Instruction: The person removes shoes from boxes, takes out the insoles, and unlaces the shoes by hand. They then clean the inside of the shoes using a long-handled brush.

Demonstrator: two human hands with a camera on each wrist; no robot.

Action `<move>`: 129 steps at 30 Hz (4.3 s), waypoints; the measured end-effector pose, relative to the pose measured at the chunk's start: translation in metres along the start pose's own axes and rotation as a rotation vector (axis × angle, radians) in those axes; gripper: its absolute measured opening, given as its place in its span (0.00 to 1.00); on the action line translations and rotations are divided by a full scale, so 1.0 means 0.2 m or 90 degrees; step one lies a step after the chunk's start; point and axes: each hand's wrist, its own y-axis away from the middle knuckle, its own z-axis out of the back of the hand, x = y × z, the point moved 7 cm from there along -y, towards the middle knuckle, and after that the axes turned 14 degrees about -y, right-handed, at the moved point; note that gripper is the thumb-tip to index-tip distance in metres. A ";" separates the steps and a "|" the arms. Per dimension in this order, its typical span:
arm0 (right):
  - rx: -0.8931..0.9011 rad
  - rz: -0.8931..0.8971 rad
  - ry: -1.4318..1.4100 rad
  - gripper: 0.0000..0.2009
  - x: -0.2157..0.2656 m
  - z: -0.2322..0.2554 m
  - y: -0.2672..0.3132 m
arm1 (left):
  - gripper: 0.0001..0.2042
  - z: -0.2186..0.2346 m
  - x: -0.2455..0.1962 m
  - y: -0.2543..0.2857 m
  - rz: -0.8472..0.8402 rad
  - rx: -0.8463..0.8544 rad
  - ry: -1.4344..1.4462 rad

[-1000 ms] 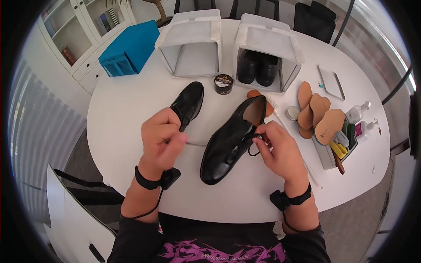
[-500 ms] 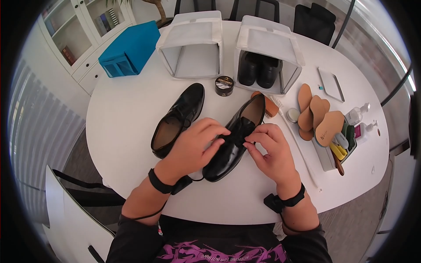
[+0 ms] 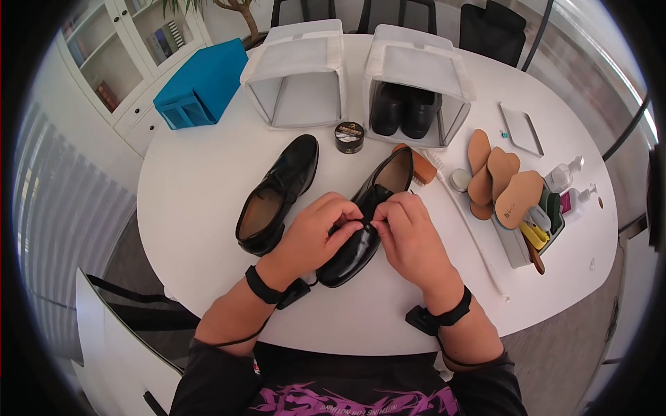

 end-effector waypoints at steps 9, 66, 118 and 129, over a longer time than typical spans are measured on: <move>0.035 0.013 -0.046 0.10 -0.01 0.00 0.01 | 0.08 -0.01 -0.02 0.00 -0.044 -0.051 -0.035; 0.013 -0.178 -0.313 0.14 -0.13 0.16 0.07 | 0.10 -0.05 -0.15 0.06 -0.041 0.209 0.139; 0.136 -0.058 -0.250 0.08 -0.04 0.20 0.05 | 0.30 -0.05 -0.26 0.12 0.144 0.308 0.505; 0.077 -0.129 -0.189 0.07 -0.10 0.27 0.05 | 0.21 0.12 -0.24 0.06 -0.025 0.196 0.528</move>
